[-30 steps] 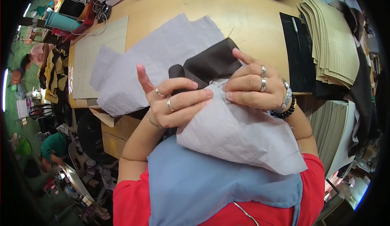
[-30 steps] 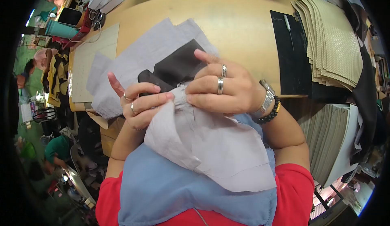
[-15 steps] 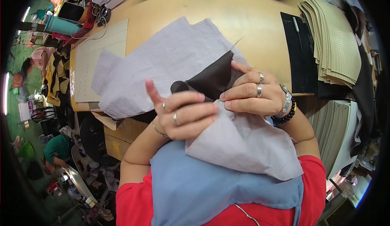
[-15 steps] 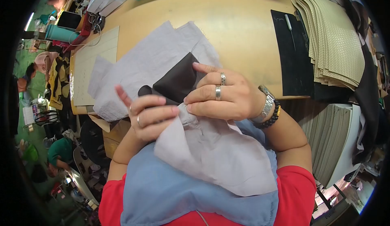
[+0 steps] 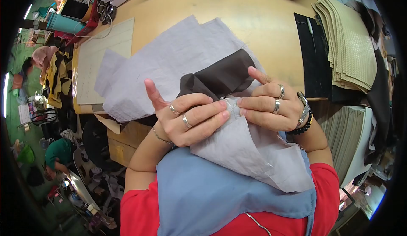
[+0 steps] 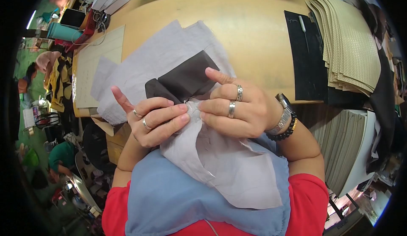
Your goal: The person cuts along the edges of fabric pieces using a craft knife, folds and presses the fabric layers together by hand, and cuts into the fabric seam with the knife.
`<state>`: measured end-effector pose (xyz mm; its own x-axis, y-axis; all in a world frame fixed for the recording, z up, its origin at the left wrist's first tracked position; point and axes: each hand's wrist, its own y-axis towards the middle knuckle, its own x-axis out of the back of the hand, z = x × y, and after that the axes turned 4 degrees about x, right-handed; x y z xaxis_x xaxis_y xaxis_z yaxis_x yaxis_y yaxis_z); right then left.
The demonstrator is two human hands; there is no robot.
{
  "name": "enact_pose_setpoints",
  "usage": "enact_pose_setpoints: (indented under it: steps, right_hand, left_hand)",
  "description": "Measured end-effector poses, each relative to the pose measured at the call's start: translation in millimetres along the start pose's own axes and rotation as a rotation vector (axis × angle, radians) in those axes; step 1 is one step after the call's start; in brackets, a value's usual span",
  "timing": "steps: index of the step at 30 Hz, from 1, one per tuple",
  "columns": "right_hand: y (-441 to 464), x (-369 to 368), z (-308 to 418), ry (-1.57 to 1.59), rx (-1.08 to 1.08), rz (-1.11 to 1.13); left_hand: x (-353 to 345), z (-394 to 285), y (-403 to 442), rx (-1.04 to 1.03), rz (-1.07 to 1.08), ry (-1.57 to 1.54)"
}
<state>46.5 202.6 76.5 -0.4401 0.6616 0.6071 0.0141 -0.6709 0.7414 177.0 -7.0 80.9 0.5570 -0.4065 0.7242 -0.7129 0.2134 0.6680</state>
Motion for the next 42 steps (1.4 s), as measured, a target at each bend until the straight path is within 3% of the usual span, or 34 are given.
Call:
enact_pose_setpoints:
  steps: [6,11,15,17,18,19,21,22,24,26,29,34,39,42]
  right_hand:
    - [1,-4,-7,0.083,0.021,-0.019]
    - [1,-2,-7,0.27,-0.198,0.072]
    - [8,14,-17,0.536,-0.43,0.147]
    - [7,19,-29,0.521,-0.56,0.133]
    - [9,9,-41,0.68,-0.765,-0.044]
    - [8,-3,-57,0.833,-0.965,-0.234]
    - [-15,-26,-93,0.974,-1.193,-0.218]
    - [-20,-28,-102,0.912,-1.348,-0.132]
    - [-24,-22,-91,1.151,-1.44,-0.291]
    - [-40,-32,-91,1.41,-1.458,-0.425]
    - [-35,-28,-70,1.093,-1.172,-0.174]
    - [-48,-27,-88,0.908,-1.138,-0.377]
    - [-30,-30,-77,1.039,-1.162,-0.282]
    - [-26,-45,-74,1.005,-1.141,-0.184]
  left_hand:
    - [-6,3,0,-0.042,-0.025,-0.028]
    - [-16,8,-5,-0.036,-0.011,-0.095]
    - [-33,13,-14,0.466,0.178,-0.658]
    - [-40,12,-21,0.98,0.336,-1.171]
    - [-36,0,-5,1.257,0.196,-1.371]
    - [-38,0,-3,1.254,0.22,-1.267]
    - [-42,0,0,1.25,0.27,-1.057]
    - [-49,6,-3,1.343,0.206,-1.23]
    - [-52,12,-7,1.469,0.111,-1.441]
    - [-55,15,-17,1.502,0.074,-1.41]
    - [-56,17,-16,1.511,0.031,-1.374]
    - [-58,24,-23,1.556,0.095,-1.495]
    - [-54,36,-21,1.558,-0.076,-1.506]
    - [-40,26,-11,1.179,0.182,-1.062]
